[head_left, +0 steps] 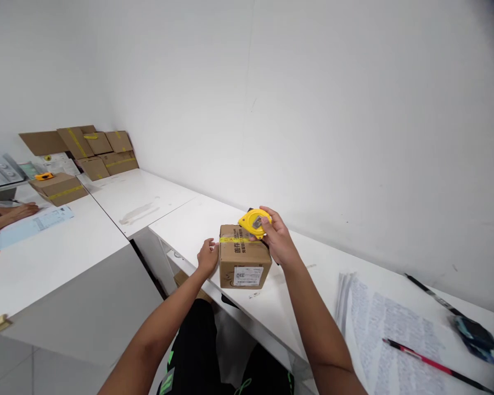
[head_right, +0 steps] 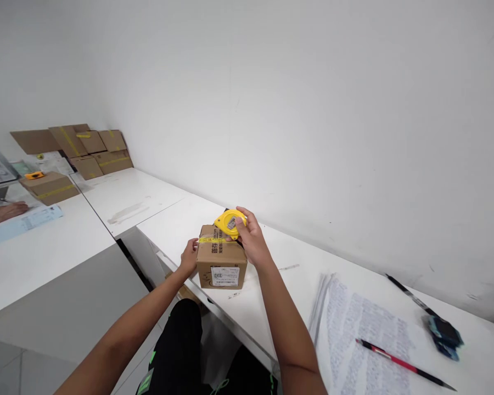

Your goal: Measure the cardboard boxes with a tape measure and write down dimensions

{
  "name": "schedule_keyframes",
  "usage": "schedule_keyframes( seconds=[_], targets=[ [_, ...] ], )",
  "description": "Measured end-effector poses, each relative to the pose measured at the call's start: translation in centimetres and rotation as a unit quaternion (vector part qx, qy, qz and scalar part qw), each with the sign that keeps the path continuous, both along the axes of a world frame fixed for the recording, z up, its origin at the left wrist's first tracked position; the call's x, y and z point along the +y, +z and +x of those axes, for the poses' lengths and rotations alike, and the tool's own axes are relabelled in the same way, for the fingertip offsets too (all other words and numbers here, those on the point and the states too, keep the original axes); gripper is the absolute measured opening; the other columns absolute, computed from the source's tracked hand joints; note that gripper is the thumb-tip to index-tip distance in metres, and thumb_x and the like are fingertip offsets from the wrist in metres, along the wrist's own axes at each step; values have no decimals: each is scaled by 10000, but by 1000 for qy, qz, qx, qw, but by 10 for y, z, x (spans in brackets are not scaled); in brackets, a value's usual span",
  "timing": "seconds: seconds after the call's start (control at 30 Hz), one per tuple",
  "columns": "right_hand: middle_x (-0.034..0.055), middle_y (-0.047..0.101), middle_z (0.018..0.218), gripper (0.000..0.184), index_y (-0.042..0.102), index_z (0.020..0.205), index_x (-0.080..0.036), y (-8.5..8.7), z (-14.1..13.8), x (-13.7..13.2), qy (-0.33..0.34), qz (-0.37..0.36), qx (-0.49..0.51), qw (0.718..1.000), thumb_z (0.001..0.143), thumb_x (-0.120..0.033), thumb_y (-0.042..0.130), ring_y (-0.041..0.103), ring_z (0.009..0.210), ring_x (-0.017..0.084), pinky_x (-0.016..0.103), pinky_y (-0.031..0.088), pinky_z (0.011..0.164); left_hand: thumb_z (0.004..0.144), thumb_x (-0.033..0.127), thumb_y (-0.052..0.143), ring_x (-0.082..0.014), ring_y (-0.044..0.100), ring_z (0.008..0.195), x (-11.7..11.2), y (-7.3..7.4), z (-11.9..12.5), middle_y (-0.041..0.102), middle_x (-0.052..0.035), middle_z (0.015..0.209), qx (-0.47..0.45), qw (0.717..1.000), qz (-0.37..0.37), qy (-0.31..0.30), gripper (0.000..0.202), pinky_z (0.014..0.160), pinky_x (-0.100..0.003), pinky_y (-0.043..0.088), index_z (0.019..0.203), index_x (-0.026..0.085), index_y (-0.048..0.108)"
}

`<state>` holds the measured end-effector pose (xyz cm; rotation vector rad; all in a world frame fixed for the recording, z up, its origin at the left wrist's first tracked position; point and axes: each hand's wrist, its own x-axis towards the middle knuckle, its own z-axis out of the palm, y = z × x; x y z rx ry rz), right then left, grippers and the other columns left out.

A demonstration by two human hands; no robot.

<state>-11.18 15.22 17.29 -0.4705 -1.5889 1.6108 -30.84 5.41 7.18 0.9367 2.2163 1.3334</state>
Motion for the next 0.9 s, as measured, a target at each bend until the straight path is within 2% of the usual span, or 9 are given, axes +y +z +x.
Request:
schedule_keyframes(
  seconds=[0.07, 0.13, 0.23, 0.33, 0.4, 0.47, 0.57, 0.67, 0.9],
  targets=[
    [74, 576, 1269, 626, 403, 1329, -298, -3, -5, 1, 41, -60, 17, 997, 821, -634, 550, 618, 1045, 248, 376, 587, 730, 953, 540, 259, -254, 549, 1196, -3, 15, 6, 553, -170, 1351, -31, 999, 21, 10, 537, 938, -403, 447, 1292, 182, 472],
    [74, 574, 1275, 615, 418, 1312, -299, -5, -8, 1, 56, -91, 31, 994, 814, -632, 556, 612, 1065, 259, 380, 584, 718, 957, 584, 197, -229, 512, 1266, -12, 33, 14, 486, -131, 1437, -81, 994, 70, -25, 587, 919, -362, 476, 1374, 226, 402],
    [71, 585, 1236, 674, 386, 1356, -298, -7, -6, -2, 20, -48, 3, 999, 793, -585, 620, 617, 1040, 244, 386, 566, 784, 866, 603, 520, -253, 463, 1327, -25, 48, 36, 434, -104, 1490, -196, 956, 155, -156, 737, 986, -374, 459, 1479, 279, 272],
    [51, 563, 1264, 652, 414, 1379, -316, -5, -1, -8, -13, 124, -71, 990, 796, -474, 660, 584, 1089, 226, 414, 485, 961, 719, 444, 780, -278, 495, 1294, -23, 44, 59, 426, -121, 1486, -248, 934, 184, -177, 1009, 1057, -400, 413, 1515, 285, 182],
    [37, 540, 1295, 534, 481, 1349, -331, -2, 2, -12, 20, 240, -115, 964, 840, -424, 613, 547, 1142, 220, 424, 423, 1029, 699, 412, 799, -287, 504, 1281, -16, 38, 66, 445, -119, 1461, -259, 928, 211, -163, 978, 1065, -417, 404, 1490, 286, 237],
    [34, 533, 1289, 468, 502, 1345, -336, -1, 3, -15, 66, 304, -136, 941, 883, -386, 556, 530, 1157, 212, 420, 406, 1039, 705, 402, 794, -281, 543, 1231, -10, 34, 68, 522, -107, 1374, -261, 922, 225, -173, 905, 1047, -429, 416, 1450, 283, 296],
    [43, 508, 1297, 480, 447, 1397, -345, -2, 0, -15, 87, 327, -138, 931, 919, -337, 499, 509, 1187, 205, 412, 405, 1036, 738, 412, 764, -256, 603, 1124, -7, 34, 66, 611, -74, 1214, -260, 917, 227, -200, 751, 1000, -416, 447, 1370, 265, 387],
    [51, 448, 1356, 494, 407, 1420, -352, -6, -3, -15, 84, 336, -140, 928, 931, -322, 474, 459, 1262, 208, 417, 375, 1073, 762, 406, 739, -247, 596, 1123, -8, 35, 66, 612, -64, 1202, -241, 916, 248, -204, 665, 997, -393, 447, 1331, 254, 431],
    [52, 421, 1358, 473, 399, 1401, -325, -9, -11, -13, 50, 341, -162, 925, 933, -343, 468, 453, 1268, 201, 405, 348, 1105, 768, 362, 739, -260, 458, 1327, -4, 28, 71, 404, -90, 1494, -264, 896, 302, -191, 953, 1096, -402, 377, 1513, 317, 146]
  ],
)
